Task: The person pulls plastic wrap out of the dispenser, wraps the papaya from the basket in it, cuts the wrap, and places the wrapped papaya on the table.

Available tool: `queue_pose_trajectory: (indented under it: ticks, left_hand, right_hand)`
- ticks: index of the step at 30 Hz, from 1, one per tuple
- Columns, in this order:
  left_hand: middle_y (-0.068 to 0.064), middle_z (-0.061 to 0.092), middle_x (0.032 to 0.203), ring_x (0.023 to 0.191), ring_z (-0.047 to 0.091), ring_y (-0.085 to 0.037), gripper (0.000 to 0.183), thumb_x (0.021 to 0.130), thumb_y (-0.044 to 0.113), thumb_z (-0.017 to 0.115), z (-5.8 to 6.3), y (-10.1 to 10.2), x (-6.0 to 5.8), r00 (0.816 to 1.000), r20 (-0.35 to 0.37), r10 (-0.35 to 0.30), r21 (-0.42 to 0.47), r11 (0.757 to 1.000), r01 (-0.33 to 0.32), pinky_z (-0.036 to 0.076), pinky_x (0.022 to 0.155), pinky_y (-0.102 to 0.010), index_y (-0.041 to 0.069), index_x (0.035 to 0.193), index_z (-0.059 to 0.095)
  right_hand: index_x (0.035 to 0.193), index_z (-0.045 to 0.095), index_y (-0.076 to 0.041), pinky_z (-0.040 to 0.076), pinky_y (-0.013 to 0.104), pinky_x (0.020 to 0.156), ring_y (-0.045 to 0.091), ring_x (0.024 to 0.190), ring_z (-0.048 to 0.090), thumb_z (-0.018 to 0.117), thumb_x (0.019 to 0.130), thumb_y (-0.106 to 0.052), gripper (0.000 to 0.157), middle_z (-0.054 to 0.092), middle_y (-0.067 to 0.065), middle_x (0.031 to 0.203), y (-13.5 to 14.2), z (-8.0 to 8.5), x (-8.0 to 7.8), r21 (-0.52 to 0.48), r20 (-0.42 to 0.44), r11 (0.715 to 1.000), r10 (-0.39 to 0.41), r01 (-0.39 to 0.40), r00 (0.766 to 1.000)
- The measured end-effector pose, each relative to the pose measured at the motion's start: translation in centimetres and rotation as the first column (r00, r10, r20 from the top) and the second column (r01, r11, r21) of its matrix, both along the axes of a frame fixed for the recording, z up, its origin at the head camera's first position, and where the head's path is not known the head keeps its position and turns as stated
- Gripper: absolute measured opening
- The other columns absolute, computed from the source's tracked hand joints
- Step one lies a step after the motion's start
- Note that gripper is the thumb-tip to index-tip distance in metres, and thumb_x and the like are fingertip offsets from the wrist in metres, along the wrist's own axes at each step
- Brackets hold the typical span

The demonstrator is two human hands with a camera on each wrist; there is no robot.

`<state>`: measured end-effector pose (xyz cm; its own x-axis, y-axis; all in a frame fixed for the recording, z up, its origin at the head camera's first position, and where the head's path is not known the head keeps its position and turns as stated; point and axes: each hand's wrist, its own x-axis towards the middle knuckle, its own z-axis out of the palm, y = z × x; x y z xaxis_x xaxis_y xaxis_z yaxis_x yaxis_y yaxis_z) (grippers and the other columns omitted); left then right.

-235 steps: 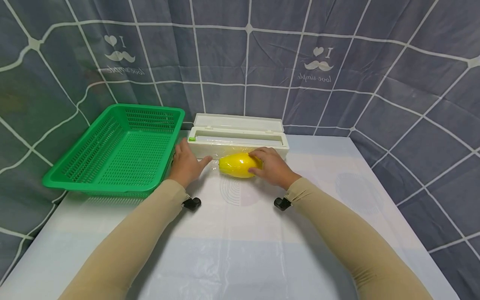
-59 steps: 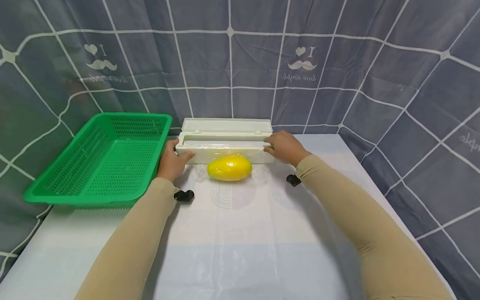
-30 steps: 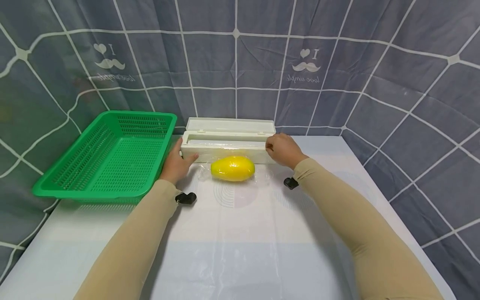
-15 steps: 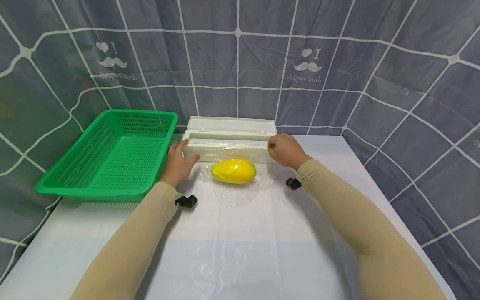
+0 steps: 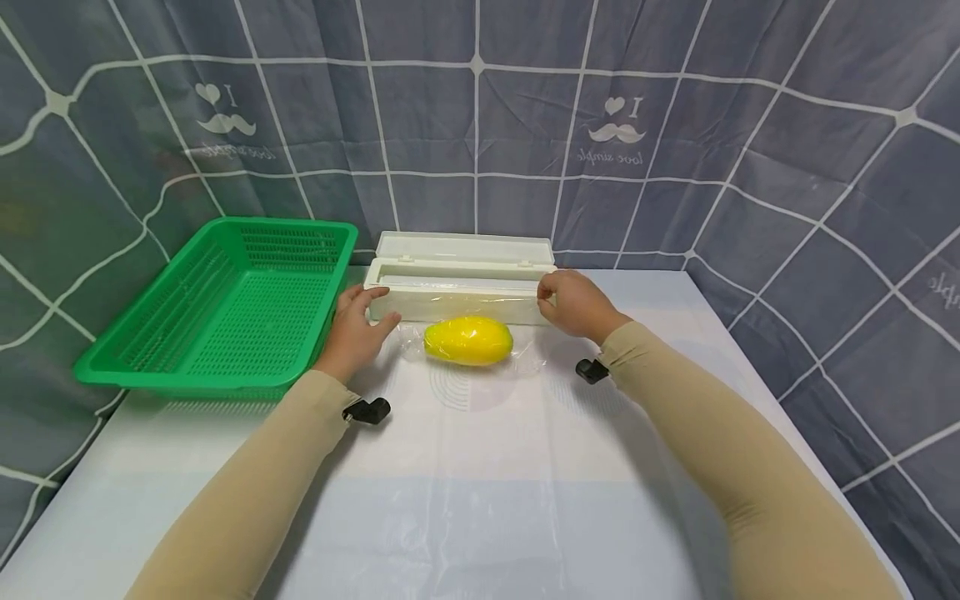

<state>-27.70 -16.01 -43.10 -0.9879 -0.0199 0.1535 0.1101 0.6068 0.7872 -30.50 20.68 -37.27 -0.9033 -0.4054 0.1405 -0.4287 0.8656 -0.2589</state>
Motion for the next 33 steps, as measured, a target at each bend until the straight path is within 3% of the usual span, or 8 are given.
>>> queue_pose_trajectory:
  ticks: [4,11,18,23,28,33]
  left_hand:
    - [-0.023,0.02,0.171,0.157,0.025,-0.047,0.053,0.105,0.03,0.064,0.1,-0.1,0.3,0.999,-0.007,-0.033,-0.015,0.999,0.033,0.026,0.126,-0.065,0.01,0.153,0.053]
    - [-0.021,0.044,0.158,0.136,0.052,-0.043,0.05,0.109,0.033,0.057,-0.1,-0.2,0.6,0.994,0.053,-0.096,0.001,0.995,0.096,0.046,0.113,-0.059,0.01,0.153,0.051]
    - [-0.018,0.061,0.128,0.105,0.059,-0.034,0.05,0.109,0.032,0.057,-0.2,-0.5,1.3,0.987,0.083,-0.137,0.028,0.99,0.135,0.049,0.09,-0.04,0.008,0.152,0.05]
    - [-0.016,0.063,0.126,0.097,0.066,-0.029,0.049,0.11,0.03,0.057,-0.4,-0.5,1.9,0.98,0.111,-0.165,0.058,0.986,0.159,0.051,0.08,-0.031,0.008,0.153,0.049]
    - [-0.018,0.06,0.136,0.115,0.067,-0.035,0.052,0.109,0.028,0.057,-0.6,-0.7,2.5,0.969,0.147,-0.197,0.134,0.975,0.178,0.054,0.096,-0.04,0.007,0.156,0.045]
    - [-0.023,0.048,0.156,0.139,0.052,-0.043,0.059,0.108,0.023,0.059,-0.8,-1.4,3.2,0.953,0.157,-0.26,0.215,0.951,0.224,0.044,0.118,-0.055,0.004,0.16,0.038]
  right_hand:
    - [0.1,0.07,-0.005,0.052,0.047,0.102,0.034,0.108,0.064,0.06,0.099,-0.014,0.013,0.072,0.014,0.109,-0.1,0.2,0.3,-0.015,0.003,1.0,0.002,-0.002,1.0]
    - [0.1,0.069,-0.005,0.053,0.048,0.099,0.033,0.103,0.065,0.061,0.099,-0.014,0.012,0.072,0.015,0.109,0.0,0.2,0.8,-0.038,0.008,0.999,0.015,-0.015,1.0]
    - [0.099,0.068,-0.005,0.054,0.05,0.1,0.035,0.107,0.067,0.061,0.1,-0.013,0.011,0.072,0.015,0.11,0.3,0.1,1.4,-0.07,0.02,0.997,0.019,-0.018,1.0]
    - [0.098,0.067,-0.006,0.054,0.05,0.101,0.036,0.109,0.068,0.062,0.099,-0.013,0.009,0.072,0.015,0.111,0.4,0.1,2.1,-0.095,0.042,0.995,0.017,-0.013,0.999]
    - [0.098,0.067,-0.007,0.054,0.05,0.101,0.034,0.108,0.068,0.061,0.099,-0.013,0.009,0.072,0.014,0.11,0.4,0.0,2.4,-0.103,0.039,0.994,0.028,-0.024,0.999]
    - [0.096,0.067,-0.007,0.055,0.05,0.1,0.033,0.108,0.069,0.062,0.098,-0.012,0.008,0.073,0.013,0.107,0.5,-0.1,2.8,-0.117,0.014,0.992,0.047,-0.045,0.999]
